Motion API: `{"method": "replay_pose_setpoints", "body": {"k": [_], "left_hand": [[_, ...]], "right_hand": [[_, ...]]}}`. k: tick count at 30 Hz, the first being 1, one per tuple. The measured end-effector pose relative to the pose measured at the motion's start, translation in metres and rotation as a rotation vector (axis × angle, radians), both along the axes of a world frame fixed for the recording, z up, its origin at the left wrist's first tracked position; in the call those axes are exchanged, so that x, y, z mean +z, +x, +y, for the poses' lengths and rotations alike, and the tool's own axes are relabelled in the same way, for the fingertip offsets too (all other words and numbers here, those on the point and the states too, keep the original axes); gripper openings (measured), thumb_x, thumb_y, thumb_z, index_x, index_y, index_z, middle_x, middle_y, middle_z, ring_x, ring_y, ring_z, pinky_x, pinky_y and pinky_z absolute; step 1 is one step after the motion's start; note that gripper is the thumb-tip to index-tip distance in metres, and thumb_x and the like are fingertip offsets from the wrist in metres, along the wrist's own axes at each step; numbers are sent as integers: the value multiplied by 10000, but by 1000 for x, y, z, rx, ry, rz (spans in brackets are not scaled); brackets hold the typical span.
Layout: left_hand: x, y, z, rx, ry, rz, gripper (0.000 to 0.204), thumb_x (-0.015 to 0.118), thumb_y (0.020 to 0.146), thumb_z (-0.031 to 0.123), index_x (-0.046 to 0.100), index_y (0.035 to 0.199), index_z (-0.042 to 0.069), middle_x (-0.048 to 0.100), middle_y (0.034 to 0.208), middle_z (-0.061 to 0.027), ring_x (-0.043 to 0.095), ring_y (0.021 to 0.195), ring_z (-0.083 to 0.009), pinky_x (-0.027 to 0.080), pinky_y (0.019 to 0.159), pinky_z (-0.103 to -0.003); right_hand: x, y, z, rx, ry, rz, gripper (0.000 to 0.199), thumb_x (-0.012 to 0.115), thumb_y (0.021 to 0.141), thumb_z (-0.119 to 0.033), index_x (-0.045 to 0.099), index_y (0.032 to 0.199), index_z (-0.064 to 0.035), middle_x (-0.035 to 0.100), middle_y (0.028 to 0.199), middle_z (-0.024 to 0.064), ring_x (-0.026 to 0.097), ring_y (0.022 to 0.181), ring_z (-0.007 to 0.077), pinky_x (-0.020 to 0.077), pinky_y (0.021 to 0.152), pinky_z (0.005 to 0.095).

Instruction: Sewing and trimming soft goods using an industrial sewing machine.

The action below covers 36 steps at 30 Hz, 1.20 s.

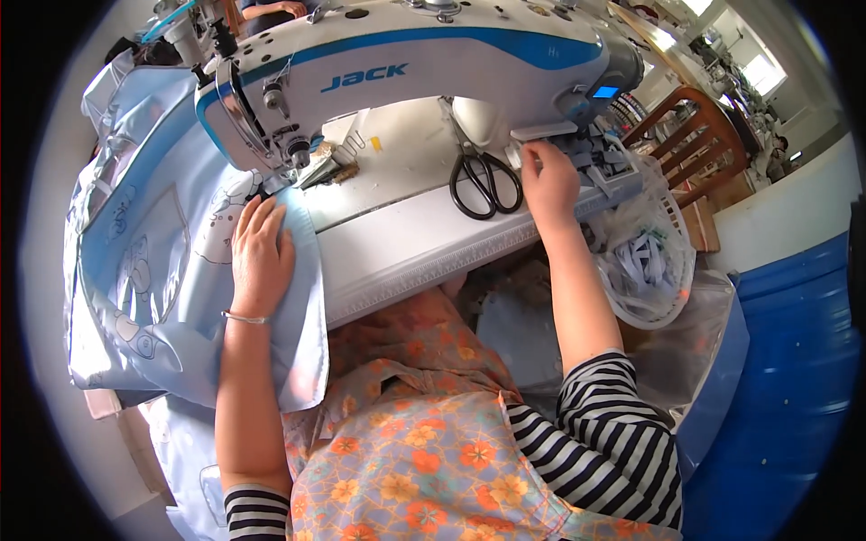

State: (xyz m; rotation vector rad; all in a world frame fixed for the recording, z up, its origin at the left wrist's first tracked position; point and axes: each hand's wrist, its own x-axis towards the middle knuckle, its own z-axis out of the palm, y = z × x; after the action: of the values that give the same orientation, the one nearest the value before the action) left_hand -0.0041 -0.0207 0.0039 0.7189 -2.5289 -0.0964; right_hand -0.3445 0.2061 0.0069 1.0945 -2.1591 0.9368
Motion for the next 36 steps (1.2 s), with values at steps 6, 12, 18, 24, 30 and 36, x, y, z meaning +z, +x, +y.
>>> {"method": "replay_pose_setpoints", "body": {"k": [6,12,18,24,30,36], "left_hand": [[2,-1,3,-14,22,9,318,551,830,76,609,1125,-27,571,1242,-183,455,1247,-367,349,1066,-441],[2,-1,2,-24,10,12,305,553,838,79,610,1118,-27,573,1236,-185,458,1243,-365,353,1059,-443],[1,-1,1,-5,18,-4,317,561,833,58,607,1140,-7,571,1254,-161,451,1264,-340,347,1073,-420],[0,-1,-2,-8,6,20,300,560,835,77,618,1111,-23,580,1233,-180,466,1242,-356,367,1053,-432],[-2,1,-2,-25,-4,35,292,557,833,76,622,1099,-24,585,1221,-184,474,1230,-362,371,1049,-437],[-6,0,-6,-16,6,52,296,571,780,62,637,1055,-25,595,1195,-193,498,1209,-352,384,1046,-435]], "right_hand": [[-6,-8,9,57,-6,76,79,676,782,-84,675,859,-66,686,903,85,642,845,298,513,740,373],[-2,-14,9,77,-16,-29,97,676,785,-114,692,856,-50,671,904,95,630,819,308,507,741,381],[14,-27,11,-11,229,-208,160,686,765,-194,710,843,-56,648,905,118,622,834,321,502,747,418],[13,-26,3,-147,302,-70,151,642,775,-199,703,838,-75,665,917,96,632,841,320,506,745,411],[8,-23,6,-116,141,-81,114,628,762,-157,701,797,-78,654,876,66,627,815,316,508,685,412],[27,30,-5,165,36,-127,36,625,793,-19,652,816,-16,652,821,93,646,758,240,497,685,317]]}}
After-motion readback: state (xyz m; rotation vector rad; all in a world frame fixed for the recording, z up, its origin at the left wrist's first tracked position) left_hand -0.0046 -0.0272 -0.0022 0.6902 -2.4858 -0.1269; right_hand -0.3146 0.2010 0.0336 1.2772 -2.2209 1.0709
